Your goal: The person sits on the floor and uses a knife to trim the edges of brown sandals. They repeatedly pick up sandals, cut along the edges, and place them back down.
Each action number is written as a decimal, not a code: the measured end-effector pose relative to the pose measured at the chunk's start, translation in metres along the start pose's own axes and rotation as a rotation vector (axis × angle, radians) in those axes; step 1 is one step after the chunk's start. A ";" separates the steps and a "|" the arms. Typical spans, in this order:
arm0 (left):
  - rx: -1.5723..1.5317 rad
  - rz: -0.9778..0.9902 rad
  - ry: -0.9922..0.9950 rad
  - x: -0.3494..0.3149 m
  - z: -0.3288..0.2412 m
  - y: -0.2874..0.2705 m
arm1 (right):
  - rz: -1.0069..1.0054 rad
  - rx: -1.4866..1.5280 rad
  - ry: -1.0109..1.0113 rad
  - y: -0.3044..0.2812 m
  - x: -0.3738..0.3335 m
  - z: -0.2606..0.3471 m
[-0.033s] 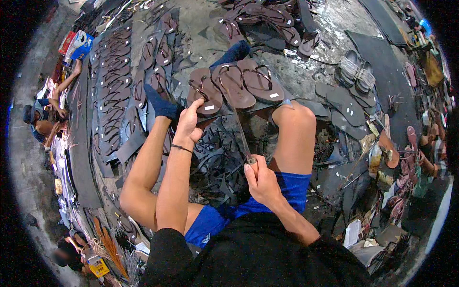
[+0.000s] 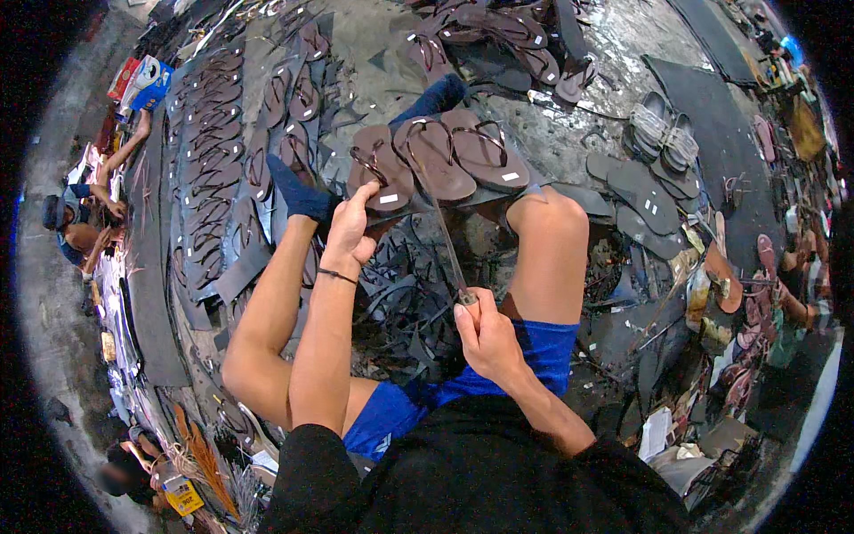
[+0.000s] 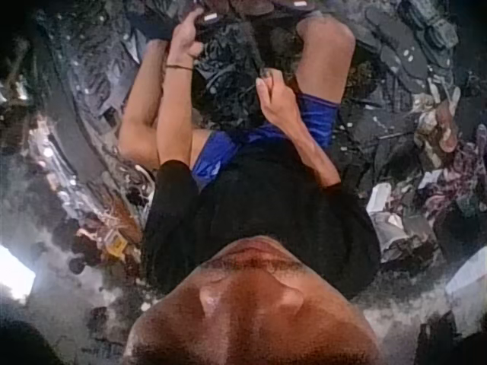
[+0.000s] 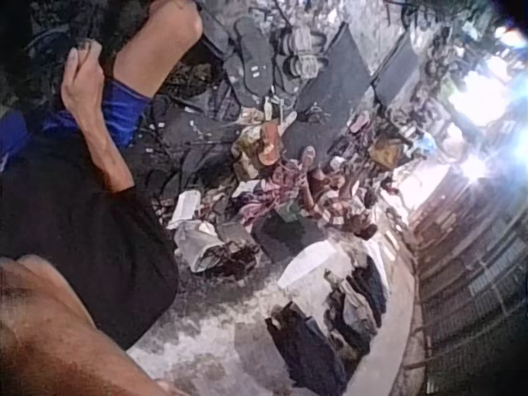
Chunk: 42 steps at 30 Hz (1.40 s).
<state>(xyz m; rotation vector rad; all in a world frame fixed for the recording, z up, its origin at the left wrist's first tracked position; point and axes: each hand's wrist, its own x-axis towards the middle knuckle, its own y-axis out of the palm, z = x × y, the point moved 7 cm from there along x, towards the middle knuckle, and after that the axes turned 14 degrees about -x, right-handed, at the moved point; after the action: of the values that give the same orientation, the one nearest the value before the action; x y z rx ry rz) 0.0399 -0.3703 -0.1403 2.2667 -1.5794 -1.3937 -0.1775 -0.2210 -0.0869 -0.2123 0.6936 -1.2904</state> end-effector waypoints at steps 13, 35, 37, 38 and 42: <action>0.024 0.101 0.058 -0.009 0.006 0.004 | -0.092 -0.270 -0.136 0.007 0.079 0.016; -0.445 0.045 -0.011 -0.019 0.050 -0.007 | 0.177 -0.446 -0.072 0.104 0.233 0.018; -0.366 0.050 0.022 -0.034 0.048 0.004 | 0.063 -0.380 -0.099 0.109 0.251 0.012; -0.321 0.042 0.028 -0.043 0.047 0.000 | 0.013 -0.340 -0.120 0.115 0.261 0.011; 0.387 -0.070 0.450 -0.131 -0.012 -0.040 | -0.133 -0.077 -0.194 0.140 0.293 0.032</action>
<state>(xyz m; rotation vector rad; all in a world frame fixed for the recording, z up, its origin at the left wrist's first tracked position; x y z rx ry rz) 0.0670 -0.2556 -0.0698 2.6136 -1.7278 -0.5462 -0.0136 -0.4604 -0.2375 -0.4467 0.5712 -1.3495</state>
